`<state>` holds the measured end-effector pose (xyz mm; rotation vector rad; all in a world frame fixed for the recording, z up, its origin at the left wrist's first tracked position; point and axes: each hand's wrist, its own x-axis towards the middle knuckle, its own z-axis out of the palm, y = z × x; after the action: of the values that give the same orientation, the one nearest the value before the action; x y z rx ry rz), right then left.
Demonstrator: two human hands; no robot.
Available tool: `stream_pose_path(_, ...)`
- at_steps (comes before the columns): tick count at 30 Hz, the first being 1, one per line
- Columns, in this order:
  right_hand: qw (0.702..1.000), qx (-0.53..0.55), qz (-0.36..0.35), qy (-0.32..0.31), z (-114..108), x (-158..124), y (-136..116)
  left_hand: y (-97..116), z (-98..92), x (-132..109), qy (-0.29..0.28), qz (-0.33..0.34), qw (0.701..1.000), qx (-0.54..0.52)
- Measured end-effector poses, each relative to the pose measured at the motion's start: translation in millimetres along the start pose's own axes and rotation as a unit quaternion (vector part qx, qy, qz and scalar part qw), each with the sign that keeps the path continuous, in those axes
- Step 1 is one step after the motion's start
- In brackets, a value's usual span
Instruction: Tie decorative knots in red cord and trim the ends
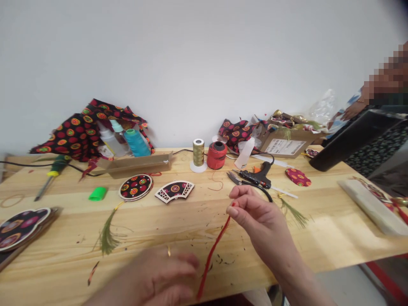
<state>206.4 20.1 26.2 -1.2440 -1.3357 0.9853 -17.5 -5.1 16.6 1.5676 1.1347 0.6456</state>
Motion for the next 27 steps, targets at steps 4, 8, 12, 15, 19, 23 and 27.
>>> stream_pose_path(4,0.999,-0.001,-0.006,-0.035,3,-5,-7,20,-9.8,15,0.165,0.007,0.981,0.098)
stream_pose_path(8,0.998,0.012,-0.005,-0.066,9,-7,-13,39,6.0,28,0.133,-0.01,0.991,0.022)
stream_pose_path(12,0.996,0.044,0.007,-0.075,12,-5,-13,39,29.9,34,0.047,-0.085,0.987,-0.129)
stream_pose_path(15,0.996,0.066,0.026,-0.061,14,0,-7,32,40.4,35,0.022,-0.13,0.965,-0.227)
stream_pose_path(19,0.993,0.091,0.054,-0.047,20,5,6,21,43.9,35,0.017,-0.145,0.948,-0.284)
stream_pose_path(23,0.985,0.109,0.121,-0.062,27,-1,20,13,41.9,36,0.049,-0.142,0.944,-0.293)
stream_pose_path(27,0.964,0.179,0.167,-0.105,29,-10,25,8,41.9,38,0.065,-0.139,0.945,-0.288)
